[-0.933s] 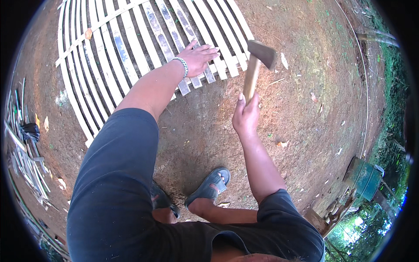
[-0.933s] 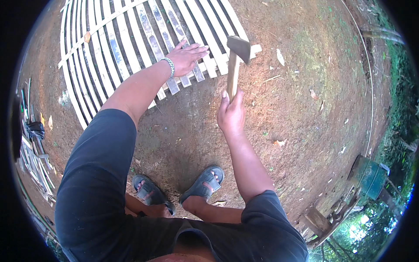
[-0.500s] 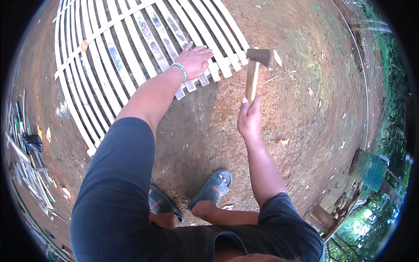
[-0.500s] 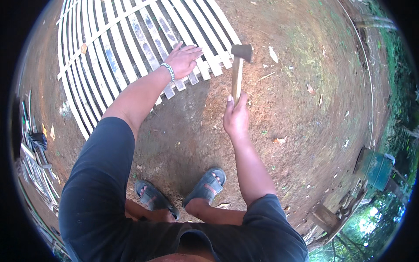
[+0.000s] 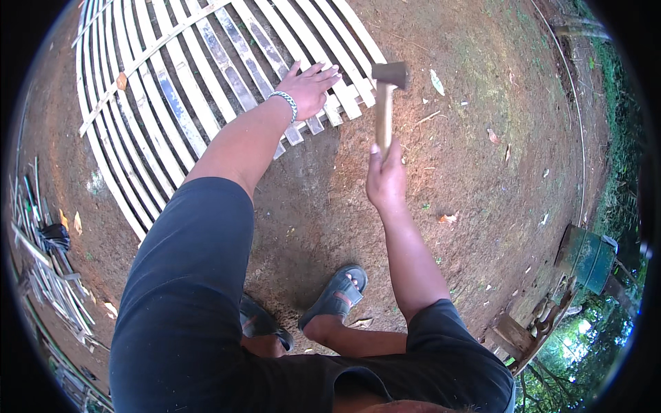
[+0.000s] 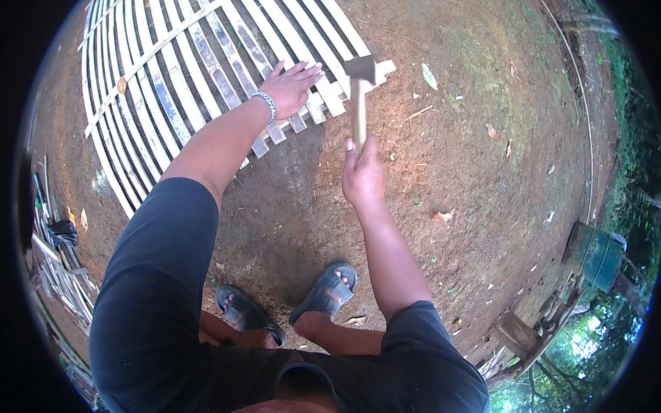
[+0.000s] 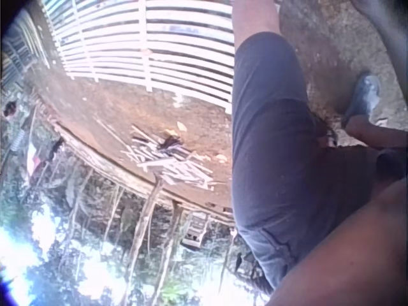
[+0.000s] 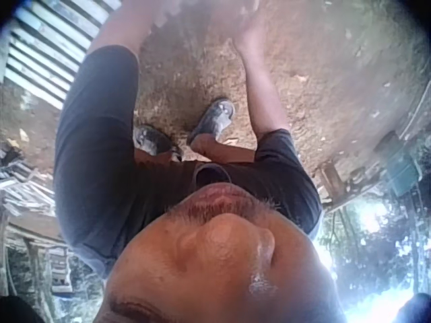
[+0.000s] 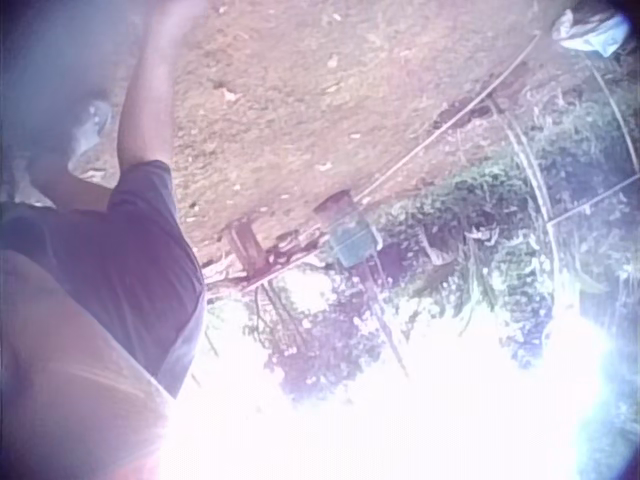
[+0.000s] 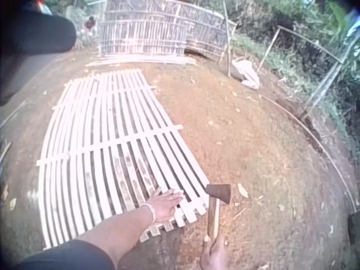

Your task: The person assembles a rectangular bamboo frame by hand. They use a hammer to drive nails into the intersections of vertical and horizontal bamboo slats, securing the structure together on the ground.

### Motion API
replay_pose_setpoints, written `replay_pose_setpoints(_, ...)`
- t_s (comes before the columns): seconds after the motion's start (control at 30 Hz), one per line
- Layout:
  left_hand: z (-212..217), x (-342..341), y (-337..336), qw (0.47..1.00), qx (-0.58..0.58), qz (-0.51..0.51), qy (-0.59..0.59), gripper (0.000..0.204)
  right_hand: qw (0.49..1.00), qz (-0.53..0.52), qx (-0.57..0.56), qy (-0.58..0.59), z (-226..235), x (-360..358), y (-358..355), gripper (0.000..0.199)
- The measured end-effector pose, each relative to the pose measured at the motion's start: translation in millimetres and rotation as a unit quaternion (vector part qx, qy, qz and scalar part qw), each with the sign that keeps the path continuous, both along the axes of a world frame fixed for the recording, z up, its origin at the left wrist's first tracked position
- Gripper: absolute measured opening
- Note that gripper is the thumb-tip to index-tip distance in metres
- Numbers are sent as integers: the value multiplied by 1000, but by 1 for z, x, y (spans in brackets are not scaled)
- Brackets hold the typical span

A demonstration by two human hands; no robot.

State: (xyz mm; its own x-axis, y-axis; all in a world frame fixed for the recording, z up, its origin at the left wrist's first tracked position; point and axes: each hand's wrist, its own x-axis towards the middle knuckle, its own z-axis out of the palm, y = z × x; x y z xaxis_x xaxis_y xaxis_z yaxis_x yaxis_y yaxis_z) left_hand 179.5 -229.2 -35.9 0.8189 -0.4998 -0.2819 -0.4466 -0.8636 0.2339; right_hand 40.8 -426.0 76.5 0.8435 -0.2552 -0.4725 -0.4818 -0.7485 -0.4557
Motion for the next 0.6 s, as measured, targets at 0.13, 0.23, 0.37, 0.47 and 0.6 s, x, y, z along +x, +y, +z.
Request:
replay_pose_setpoints(0.13,3,-1,-5,1000,-3,-4,0,63,984,-76,121,-107,-16,12,-1,47)
replay_pose_setpoints(0.23,6,3,-6,1000,-11,-5,2,62,983,159,-75,50,-48,5,-33,36)
replay_pose_setpoints(0.37,0,-2,-1,1000,-11,4,-11,62,998,26,50,1,-7,32,-27,57)
replay_pose_setpoints(0.47,2,0,-2,1000,-5,-1,-16,61,988,5,67,-138,-32,18,-30,57)
replay_pose_setpoints(0.6,1,3,-3,1000,-3,-12,-12,60,986,150,-66,-41,-65,4,-43,44)
